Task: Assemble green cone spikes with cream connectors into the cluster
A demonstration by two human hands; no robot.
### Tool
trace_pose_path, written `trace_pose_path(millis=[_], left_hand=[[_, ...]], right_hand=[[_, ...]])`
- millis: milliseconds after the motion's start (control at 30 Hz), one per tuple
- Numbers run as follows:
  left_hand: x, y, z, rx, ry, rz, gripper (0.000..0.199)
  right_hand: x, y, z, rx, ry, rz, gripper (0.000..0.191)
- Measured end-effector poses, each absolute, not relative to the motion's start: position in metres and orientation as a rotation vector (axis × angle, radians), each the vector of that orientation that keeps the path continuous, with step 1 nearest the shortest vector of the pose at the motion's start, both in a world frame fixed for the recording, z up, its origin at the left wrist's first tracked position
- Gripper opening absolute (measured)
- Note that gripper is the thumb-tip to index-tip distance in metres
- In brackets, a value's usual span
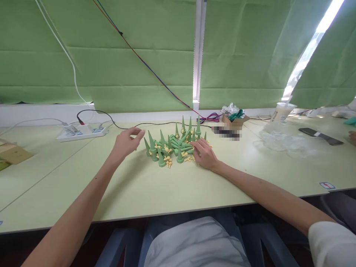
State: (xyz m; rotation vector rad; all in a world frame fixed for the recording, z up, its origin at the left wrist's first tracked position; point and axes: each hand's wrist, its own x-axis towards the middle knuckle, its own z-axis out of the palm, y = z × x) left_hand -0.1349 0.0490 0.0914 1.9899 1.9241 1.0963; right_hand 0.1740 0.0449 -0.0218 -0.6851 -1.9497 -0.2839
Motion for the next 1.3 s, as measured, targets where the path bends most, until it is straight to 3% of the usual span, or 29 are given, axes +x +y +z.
trace_pose_path(millis=[333, 633, 800, 1033, 1300], left_hand=[[-0.129, 0.092, 0.116, 2.345, 1.480, 0.685, 0.043], [-0.115, 0.115, 0.132, 2.397, 1.255, 0.257, 0.031], [-0.108, 0.118, 0.127, 2.386, 1.230, 0.275, 0.027], [-0.113, 0.115, 0.131, 2.320, 1.357, 0.615, 0.034], [-0.110, 0.105, 0.139, 2.334, 1.352, 0.756, 0.038]], right_hand=[[0.174, 0.044, -0.023, -0.727, -1.958, -0.249, 0.038], [0.173, 0.042, -0.021, -0.739, -1.967, -0.248, 0.036], [0.174, 0.042, -0.020, -0.745, -1.973, -0.237, 0.035], [0.174, 0.041, -0.019, -0.738, -1.966, -0.229, 0.035], [0.174, 0.042, -0.020, -0.766, -1.971, -0.220, 0.034]])
